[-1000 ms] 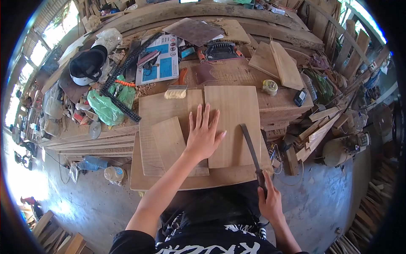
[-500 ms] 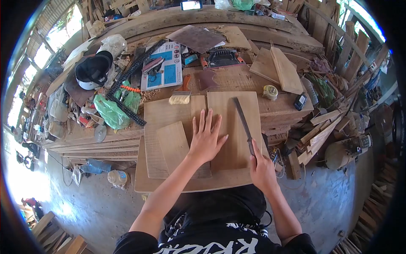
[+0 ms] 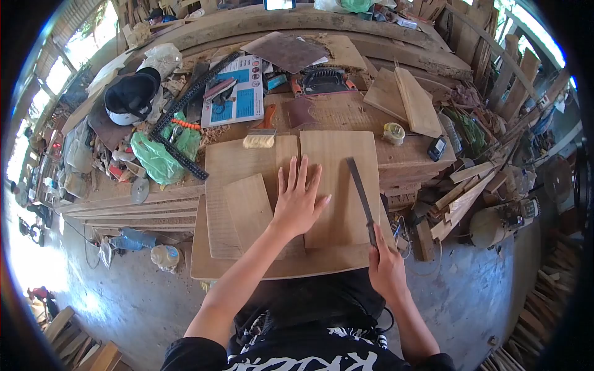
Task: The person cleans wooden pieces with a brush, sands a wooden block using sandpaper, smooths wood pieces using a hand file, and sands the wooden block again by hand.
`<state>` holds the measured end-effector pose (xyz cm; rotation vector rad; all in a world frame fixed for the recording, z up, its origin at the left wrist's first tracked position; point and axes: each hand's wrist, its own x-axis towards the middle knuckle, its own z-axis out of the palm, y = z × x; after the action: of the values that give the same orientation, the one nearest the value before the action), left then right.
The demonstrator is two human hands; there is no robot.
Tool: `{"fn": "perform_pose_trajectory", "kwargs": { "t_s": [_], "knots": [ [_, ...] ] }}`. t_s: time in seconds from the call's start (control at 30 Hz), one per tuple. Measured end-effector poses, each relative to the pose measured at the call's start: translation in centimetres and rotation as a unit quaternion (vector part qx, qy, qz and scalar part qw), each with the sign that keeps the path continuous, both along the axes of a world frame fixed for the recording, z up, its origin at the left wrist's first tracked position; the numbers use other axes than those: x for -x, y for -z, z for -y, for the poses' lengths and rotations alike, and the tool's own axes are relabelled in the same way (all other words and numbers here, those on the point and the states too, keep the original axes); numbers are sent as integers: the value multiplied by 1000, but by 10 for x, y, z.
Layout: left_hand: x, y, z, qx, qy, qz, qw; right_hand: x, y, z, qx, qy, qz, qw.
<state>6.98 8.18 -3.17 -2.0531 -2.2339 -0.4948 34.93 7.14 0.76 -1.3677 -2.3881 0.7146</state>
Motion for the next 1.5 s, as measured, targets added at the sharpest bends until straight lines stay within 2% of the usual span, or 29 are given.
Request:
{"fn": "perform_pose_trajectory", "kwargs": {
  "t_s": [0.27,0.53,0.67,0.83,0.93,1.03,1.33,1.43,1.5],
  "knots": [
    [-1,-4,0,8,-1,2,1000,44,13,-45,-56,-4,-17,998],
    [-1,-1,-1,4,0,3,1000,-6,18,8,-72,-18,-42,996],
    [0,1,1,3,-1,1,1000,-8,10,27,-27,9,-8,1000],
    [0,0,3,-1,1,1,1000,21,16,-6,-73,-11,-16,997],
    [0,3,3,-5,3,-1,1000,51,17,-30,-40,26,31,998],
    [1,3,2,-7,5,-6,1000,64,20,-40,-47,29,13,998],
    [1,1,3,5,7,4,1000,2,8,17,-42,2,-19,999],
    [0,2,3,2,9,0,1000,-7,-7,33,16,14,7,1000],
    [0,0,3,4,7,0,1000,-2,-6,27,13,7,12,1000]
  ]
}}
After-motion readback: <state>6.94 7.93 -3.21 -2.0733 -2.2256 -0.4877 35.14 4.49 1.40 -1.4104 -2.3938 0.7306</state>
